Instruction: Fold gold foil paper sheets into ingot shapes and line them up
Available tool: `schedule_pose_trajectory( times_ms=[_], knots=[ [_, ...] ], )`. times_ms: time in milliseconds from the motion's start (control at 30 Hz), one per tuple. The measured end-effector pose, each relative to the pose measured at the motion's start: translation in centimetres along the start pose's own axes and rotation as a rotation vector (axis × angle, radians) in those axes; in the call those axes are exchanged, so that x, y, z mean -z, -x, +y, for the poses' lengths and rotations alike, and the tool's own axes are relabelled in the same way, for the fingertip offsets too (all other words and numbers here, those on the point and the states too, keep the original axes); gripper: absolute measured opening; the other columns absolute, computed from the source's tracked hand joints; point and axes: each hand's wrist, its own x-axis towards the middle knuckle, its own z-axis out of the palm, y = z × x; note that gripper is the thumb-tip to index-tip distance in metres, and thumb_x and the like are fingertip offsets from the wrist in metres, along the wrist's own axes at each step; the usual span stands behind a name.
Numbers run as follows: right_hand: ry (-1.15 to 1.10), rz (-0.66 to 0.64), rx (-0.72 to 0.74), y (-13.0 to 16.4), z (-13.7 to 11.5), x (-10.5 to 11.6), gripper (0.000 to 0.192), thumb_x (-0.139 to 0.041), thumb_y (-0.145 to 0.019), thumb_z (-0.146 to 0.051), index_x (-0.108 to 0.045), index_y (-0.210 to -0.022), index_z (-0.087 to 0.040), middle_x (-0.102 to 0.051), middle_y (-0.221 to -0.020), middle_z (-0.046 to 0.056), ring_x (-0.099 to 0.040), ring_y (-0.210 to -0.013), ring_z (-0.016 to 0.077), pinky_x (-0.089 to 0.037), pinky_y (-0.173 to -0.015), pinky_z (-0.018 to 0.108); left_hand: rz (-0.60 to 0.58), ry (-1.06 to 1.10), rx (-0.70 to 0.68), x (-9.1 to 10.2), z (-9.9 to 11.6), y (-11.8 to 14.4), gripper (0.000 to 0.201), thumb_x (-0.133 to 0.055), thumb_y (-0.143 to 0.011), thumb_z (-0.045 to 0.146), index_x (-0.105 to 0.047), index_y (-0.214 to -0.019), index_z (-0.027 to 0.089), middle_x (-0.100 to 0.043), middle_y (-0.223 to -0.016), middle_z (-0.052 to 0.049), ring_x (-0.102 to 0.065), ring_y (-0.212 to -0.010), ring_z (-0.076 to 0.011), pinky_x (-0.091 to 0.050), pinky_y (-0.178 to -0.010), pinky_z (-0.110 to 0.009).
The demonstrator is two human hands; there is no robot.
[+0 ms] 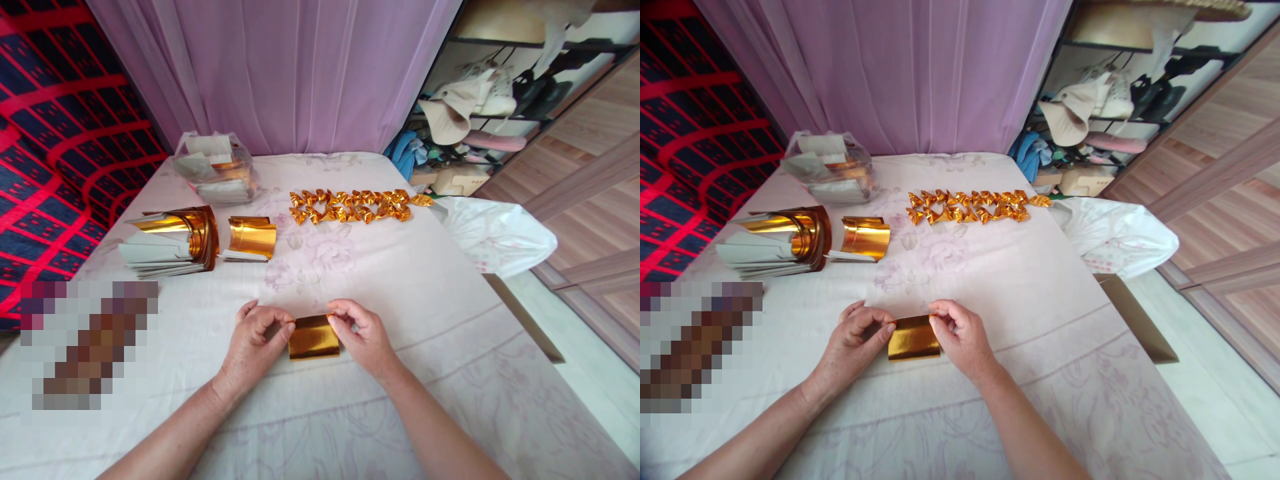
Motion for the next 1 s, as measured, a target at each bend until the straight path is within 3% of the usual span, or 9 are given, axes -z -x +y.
schedule_pose_trajectory(
  times_ms=[667, 1000],
  knots=[
    [0.034, 0.010, -0.008, -0.06, -0.24, -0.04, 0.018, -0.056, -0.083, -0.028, -0.070, -0.093, -0.021, -0.070, -0.073, 0.001, -0.061, -0.060, 0.0117, -0.051, -0.055, 0.021, 0.001, -0.005, 0.017, 0.10, 0.20, -0.05, 0.013, -0.059, -0.085, 0.036, -0.064, -0.079, 0.026, -0.071, -0.075, 0.005, -0.064, -0.073, -0.0147, -0.027, -0.109, -0.049],
    [0.157, 0.067, 0.006, 0.04, 0.01, -0.60, 0.016, -0.055, -0.084, -0.024, -0.068, -0.093, -0.022, -0.072, -0.082, 0.003, -0.066, -0.070, 0.0149, -0.054, -0.065, 0.025, -0.018, -0.117, -0.007, -0.05, 0.36, -0.25, 0.010, -0.058, -0.083, 0.031, -0.066, -0.078, 0.025, -0.071, -0.074, 0.005, -0.064, -0.072, -0.0157, -0.032, -0.104, -0.048]
  ],
)
